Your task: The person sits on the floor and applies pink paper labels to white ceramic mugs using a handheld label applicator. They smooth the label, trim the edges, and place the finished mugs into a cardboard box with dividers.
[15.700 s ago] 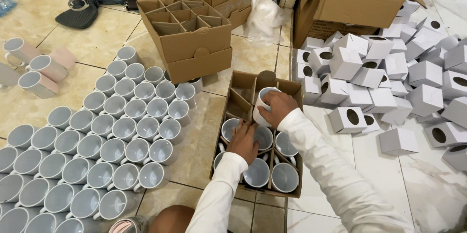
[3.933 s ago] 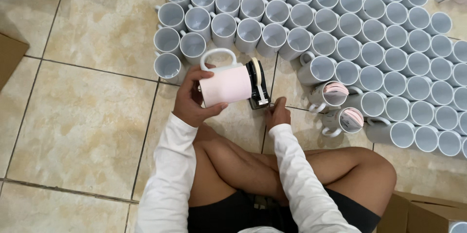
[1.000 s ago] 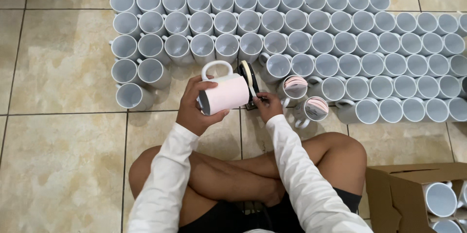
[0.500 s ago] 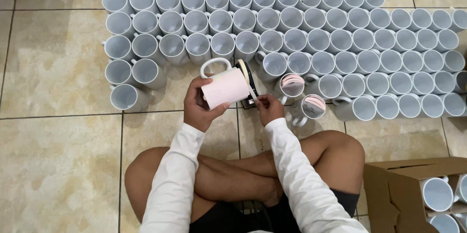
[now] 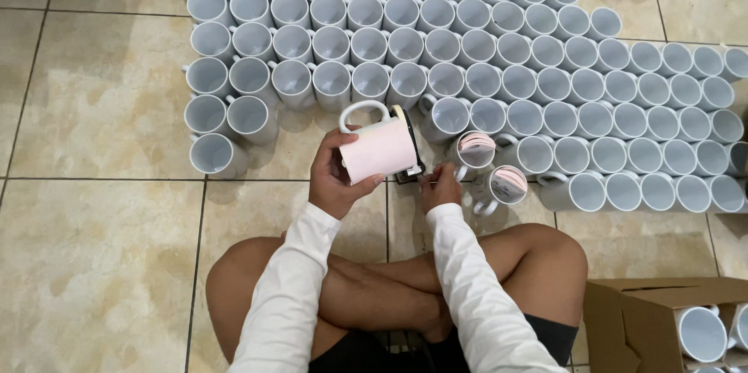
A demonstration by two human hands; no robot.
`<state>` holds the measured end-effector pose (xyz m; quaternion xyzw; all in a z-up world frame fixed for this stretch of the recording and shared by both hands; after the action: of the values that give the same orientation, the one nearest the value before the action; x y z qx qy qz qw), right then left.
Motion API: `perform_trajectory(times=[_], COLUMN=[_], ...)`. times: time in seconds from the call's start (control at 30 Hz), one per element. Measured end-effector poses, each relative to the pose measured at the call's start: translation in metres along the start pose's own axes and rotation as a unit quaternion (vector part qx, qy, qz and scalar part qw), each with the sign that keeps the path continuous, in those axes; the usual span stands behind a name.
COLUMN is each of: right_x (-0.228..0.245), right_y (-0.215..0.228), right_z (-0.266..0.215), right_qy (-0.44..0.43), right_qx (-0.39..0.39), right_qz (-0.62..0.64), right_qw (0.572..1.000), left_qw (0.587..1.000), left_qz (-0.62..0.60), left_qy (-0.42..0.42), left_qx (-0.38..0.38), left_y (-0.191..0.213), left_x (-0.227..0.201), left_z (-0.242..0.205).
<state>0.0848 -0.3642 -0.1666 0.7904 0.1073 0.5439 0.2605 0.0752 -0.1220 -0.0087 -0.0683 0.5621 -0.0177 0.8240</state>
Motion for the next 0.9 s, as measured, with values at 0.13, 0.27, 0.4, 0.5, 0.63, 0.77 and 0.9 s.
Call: perform_trajectory(times=[0.13,0.27,0.4,0.5,0.63,0.77,0.9], right_x=[0.052,0.111,0.144,0.15,0.153,0.156,0.154], right_y=[0.021,0.041,0.04,0.032,0.031,0.033,0.036], right_z=[-0.034,-0.078,-0.101,-0.103,-0.105,-0.107,-0.105], right_qy=[0.082,0.127,0.172,0.171,0.172,0.16,0.15], right_qx=[-0.001,0.068,0.111,0.1,0.093,0.084,0.081], right_qz=[0.208,0.426,0.434,0.408,0.4,0.393,0.384], right_qw=[0.975,0.893,0.877,0.891,0.895,0.902,0.908], left_qw=[1.0,1.0,1.0,0.999,0.999,0.999,0.998], left_qz=[-0.002,0.003,0.018,0.027,0.032,0.026,0.019], left_qy=[0.0,-0.002,-0.019,-0.024,-0.023,-0.036,-0.044], left_qx=[-0.002,0.0,0.005,0.012,0.016,0.025,0.032], left_y=[0.003,0.001,-0.003,-0.004,-0.004,-0.005,-0.007], left_x=[0.004,0.001,-0.003,-0.008,-0.009,-0.012,-0.015], left_z=[0.002,0.002,-0.002,-0.003,-0.006,-0.004,-0.002])
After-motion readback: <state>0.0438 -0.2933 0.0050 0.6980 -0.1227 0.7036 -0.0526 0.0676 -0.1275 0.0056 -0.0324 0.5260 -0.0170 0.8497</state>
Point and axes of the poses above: each hand's wrist, its own z-axis towards the middle knuckle, its own y-axis out of the back of the hand, x = y × z, the point moved 4 cm from there along z, towards the middle knuckle, and after that the axes turned 12 degrees about z, right-handed, at the moved point
